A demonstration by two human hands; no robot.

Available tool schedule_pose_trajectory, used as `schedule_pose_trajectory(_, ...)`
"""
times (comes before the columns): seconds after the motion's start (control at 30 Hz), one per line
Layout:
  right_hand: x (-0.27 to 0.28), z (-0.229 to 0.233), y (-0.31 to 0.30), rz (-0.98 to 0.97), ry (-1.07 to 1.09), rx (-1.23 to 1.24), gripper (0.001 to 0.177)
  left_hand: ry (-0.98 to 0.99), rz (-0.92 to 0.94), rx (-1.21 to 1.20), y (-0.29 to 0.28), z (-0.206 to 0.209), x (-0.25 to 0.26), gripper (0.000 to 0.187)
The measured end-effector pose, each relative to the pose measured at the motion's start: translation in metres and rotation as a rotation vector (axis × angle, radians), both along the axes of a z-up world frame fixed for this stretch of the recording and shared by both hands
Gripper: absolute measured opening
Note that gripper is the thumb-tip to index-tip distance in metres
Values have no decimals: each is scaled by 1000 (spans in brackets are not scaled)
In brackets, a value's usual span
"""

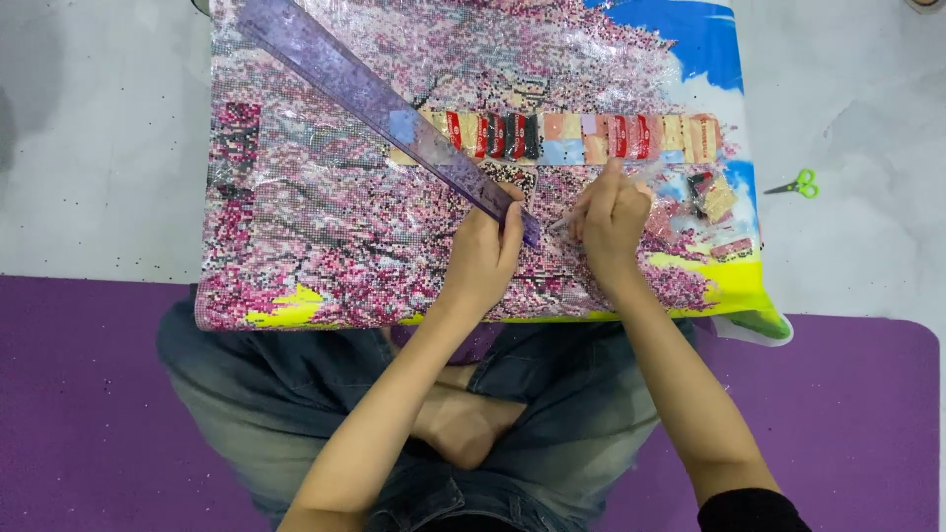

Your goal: The person creates a mosaic picture by applying small resin diamonds onto a coded adhesive canvas using a stylus, guiding the placement with a ruler.

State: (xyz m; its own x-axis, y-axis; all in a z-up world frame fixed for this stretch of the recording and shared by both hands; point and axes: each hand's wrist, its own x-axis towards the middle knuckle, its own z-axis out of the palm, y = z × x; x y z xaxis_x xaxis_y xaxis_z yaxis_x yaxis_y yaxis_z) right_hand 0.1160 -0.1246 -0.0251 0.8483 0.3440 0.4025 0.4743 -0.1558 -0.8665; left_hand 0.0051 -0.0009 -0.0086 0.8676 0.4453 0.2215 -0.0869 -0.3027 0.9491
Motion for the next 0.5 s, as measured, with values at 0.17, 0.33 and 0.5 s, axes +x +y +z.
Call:
schedule_pose_trajectory(0.17, 5, -7, -3, 53, -148, -158, 57, 4, -19, -12, 1, -5, 1, 22)
schedule_pose_trajectory(0.33, 4, -7, -7, 39, -338, -322, 53, 2, -24, 4, 1, -4, 2, 23)
schedule_pose_trajectory(0.5, 1, 0, -3, 19, 16, -53, 56, 9, -42, 0, 1, -1, 1, 24)
